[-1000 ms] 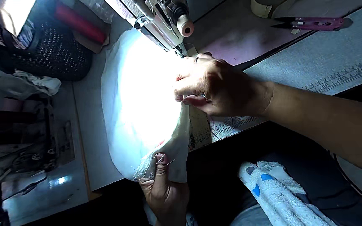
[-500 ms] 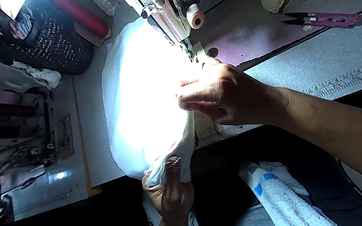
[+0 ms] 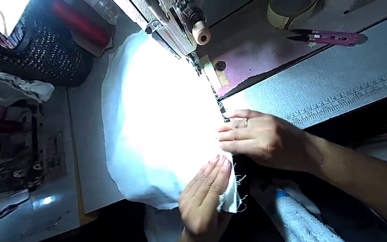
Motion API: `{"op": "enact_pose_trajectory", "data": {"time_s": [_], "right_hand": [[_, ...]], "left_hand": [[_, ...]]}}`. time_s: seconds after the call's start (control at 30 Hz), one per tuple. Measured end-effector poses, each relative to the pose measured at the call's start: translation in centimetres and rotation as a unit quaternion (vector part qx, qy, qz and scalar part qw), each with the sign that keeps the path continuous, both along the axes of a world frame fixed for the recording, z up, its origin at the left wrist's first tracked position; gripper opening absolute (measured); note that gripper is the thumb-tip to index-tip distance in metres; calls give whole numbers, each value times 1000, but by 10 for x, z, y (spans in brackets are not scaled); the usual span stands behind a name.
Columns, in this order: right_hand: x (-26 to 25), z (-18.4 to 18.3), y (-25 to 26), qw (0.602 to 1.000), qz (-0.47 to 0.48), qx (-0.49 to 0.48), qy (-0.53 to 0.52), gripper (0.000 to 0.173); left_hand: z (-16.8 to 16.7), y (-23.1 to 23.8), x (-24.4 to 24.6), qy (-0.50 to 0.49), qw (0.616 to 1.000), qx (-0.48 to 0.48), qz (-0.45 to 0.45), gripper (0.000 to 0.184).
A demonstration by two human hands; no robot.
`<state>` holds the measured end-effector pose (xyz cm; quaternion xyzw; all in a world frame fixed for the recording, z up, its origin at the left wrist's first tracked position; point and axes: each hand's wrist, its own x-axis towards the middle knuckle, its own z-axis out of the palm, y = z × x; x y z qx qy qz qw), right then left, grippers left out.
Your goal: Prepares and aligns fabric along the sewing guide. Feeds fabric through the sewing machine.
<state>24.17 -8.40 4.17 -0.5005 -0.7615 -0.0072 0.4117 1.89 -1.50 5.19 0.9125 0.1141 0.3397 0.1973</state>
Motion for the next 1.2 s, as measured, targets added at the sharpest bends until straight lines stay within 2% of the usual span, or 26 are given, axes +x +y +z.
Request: {"op": "enact_pose_trajectory", "data": {"time_s": [0.17, 0.27, 0.37, 0.5, 0.6, 0.67, 0.77, 0.8, 0.87, 0.93, 1.0, 1.2], "right_hand": [[-17, -21, -20, 998, -63, -6, 10, 25], [-24, -32, -25, 995, -88, 12, 40, 24], [-26, -36, -28, 995, -91, 17, 43, 25], [-28, -39, -29, 996, -78, 22, 48, 24], [-30, -39, -30, 997, -62, 18, 50, 23], [-31, -39, -31, 997, -60, 15, 49, 23], [-32, -39, -31, 997, -65, 23, 46, 22], [-34, -39, -30, 996, -71, 25, 40, 22], [-39, -40, -28, 996, -81, 26, 34, 23], [-44, -40, -26, 995, -89, 26, 32, 23], [-47, -42, -26, 994, -100, 28, 37, 23], [-45, -43, -34, 991, -119, 20, 59, 24]], "left_hand": [[-5, -2, 8, 47, 997, 63, -4, 28], [-7, -6, 8, 46, 996, 76, 14, 23], [-7, -6, 8, 47, 994, 96, 18, 21], [-5, 1, 7, 56, 989, 131, -22, 21], [-1, 10, 6, 70, 990, 101, -73, 18], [10, 22, 9, 102, 986, 30, -128, 20], [28, 60, 25, 125, 969, -102, -189, 51], [31, 76, 34, 126, 972, -96, -176, 56], [27, 108, 56, 158, 982, 0, -102, 51], [18, 133, 72, 223, 970, 68, -67, 51], [6, 145, 77, 256, 962, 82, -56, 54], [-5, 132, 76, 242, 967, 77, -21, 57]]}}
